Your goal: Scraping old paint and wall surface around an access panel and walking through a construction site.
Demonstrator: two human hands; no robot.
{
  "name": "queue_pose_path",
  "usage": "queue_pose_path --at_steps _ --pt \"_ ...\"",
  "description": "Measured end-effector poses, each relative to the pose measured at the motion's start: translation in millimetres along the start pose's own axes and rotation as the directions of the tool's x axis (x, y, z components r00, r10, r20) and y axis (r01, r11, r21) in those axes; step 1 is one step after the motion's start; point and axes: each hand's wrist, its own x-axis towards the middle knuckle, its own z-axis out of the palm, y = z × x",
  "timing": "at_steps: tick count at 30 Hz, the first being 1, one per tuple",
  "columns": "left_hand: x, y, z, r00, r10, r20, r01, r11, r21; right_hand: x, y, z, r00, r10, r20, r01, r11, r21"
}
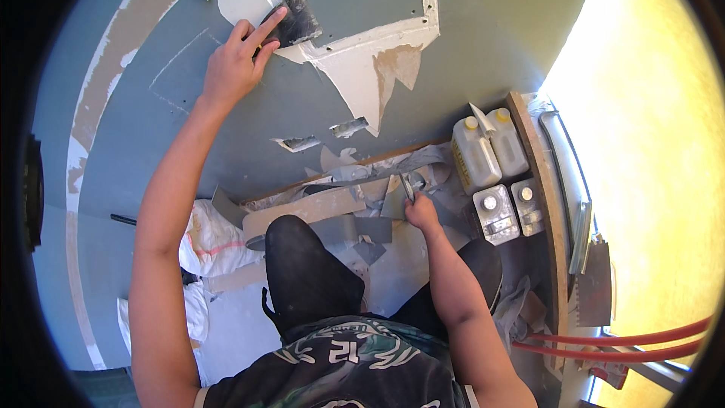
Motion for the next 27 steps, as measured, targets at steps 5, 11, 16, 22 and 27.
queue_pose_path --at_steps 5,11,16,22,27 --pt "-1.7 -5.4 0.1 1.0 0.002 0.0 -0.002 1.0 0.021 3.5 -2.6 8.0 1.0 -0.01 -0.008 0.01 1.0 0.005" --pt "3.0 -1.1 -1.1 1.0 0.011 -0.013 -0.011 1.0 0.006 -2.9 -14.7 -3.6 0.997 -0.032 -0.068 0.032 0.999 0.007" --pt "-3.4 -2.8 -3.2 1.0 -0.019 0.01 0.019 1.0 0.012 -24.7 -104.8 -32.6 0.935 -0.137 -0.326 0.236 0.929 0.286" --pt "1.2 2.7 -4.8 0.999 -0.036 0.021 0.036 0.999 -0.023 -21.5 -253.1 -123.7 0.594 -0.508 -0.624 0.718 0.685 0.127" --pt "0.2 0.2 -5.3 0.999 -0.033 0.024 0.034 0.999 -0.035 -2.7 -334.5 -169.1 0.457 -0.642 -0.616 0.826 0.564 0.024"
